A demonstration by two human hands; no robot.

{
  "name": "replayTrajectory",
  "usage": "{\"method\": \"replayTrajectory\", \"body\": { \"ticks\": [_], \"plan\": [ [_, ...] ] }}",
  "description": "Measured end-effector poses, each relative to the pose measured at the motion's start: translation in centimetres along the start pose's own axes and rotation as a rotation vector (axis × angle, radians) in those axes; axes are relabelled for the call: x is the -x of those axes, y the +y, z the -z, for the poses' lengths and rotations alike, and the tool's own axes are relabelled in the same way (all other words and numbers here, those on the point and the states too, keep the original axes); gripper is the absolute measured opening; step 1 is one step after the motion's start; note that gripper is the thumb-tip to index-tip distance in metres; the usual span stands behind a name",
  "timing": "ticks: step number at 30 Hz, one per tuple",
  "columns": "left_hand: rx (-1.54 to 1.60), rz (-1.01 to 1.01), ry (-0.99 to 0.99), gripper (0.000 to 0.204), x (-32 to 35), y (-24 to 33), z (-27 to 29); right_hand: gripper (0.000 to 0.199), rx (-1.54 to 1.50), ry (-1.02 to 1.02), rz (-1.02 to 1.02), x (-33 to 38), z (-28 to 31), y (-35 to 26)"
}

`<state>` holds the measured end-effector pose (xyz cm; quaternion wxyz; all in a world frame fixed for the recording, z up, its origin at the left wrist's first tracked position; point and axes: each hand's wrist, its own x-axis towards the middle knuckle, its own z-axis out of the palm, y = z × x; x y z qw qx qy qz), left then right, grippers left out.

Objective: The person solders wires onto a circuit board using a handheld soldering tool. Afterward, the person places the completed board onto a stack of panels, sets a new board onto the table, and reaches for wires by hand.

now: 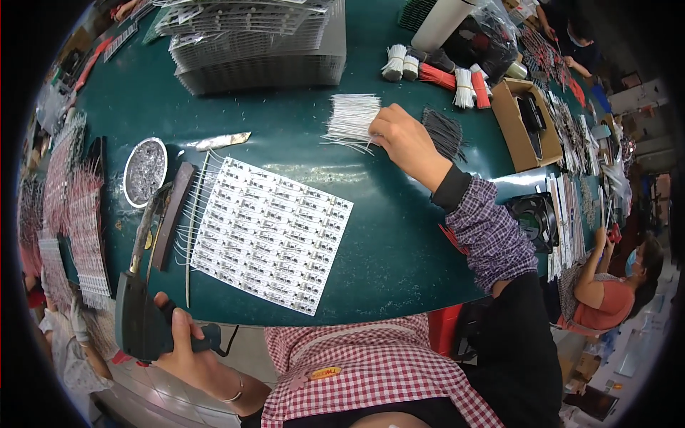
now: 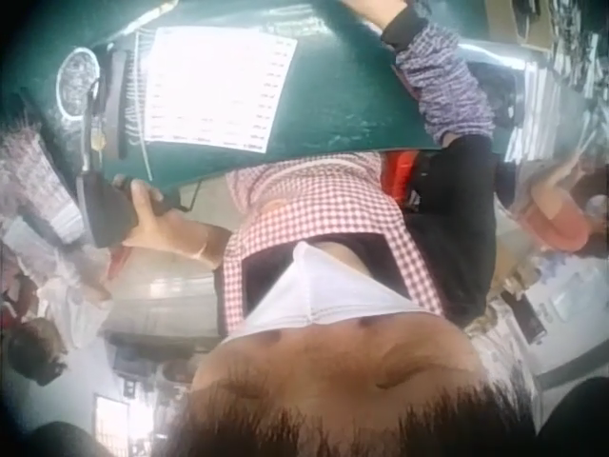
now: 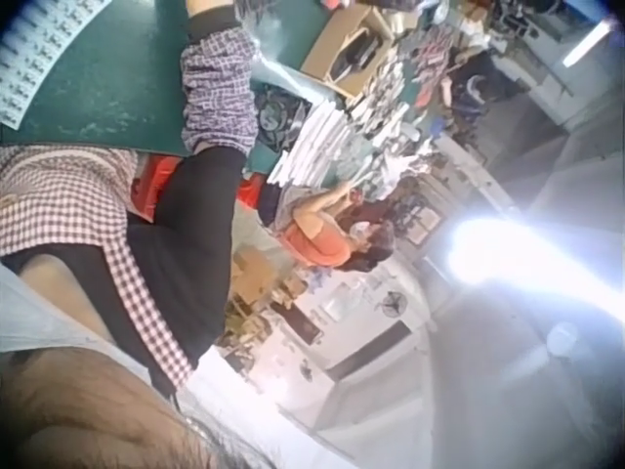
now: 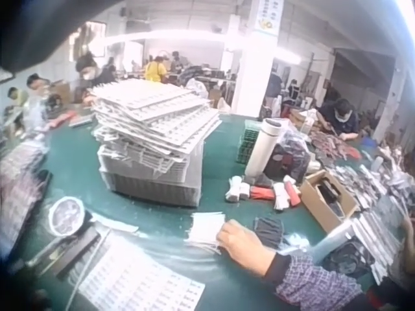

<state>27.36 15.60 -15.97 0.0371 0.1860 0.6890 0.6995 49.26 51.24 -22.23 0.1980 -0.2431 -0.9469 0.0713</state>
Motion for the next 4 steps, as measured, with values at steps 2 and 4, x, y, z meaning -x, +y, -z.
{"method": "replayTrajectory", "body": {
  "ticks": [2, 4],
  "plan": [
    [0.01, 0.002, -0.018, 0.046, 0.06, -0.22, 0.05, 0.01, 0.016, -0.01, 0.004, 0.04, -0.29, 0.19],
    [-0.003, 0.01, -0.012, 0.048, 0.12, -0.58, 0.2, 0.009, 0.04, -0.029, 0.004, -0.03, -0.32, 0.1]
  ]
}}
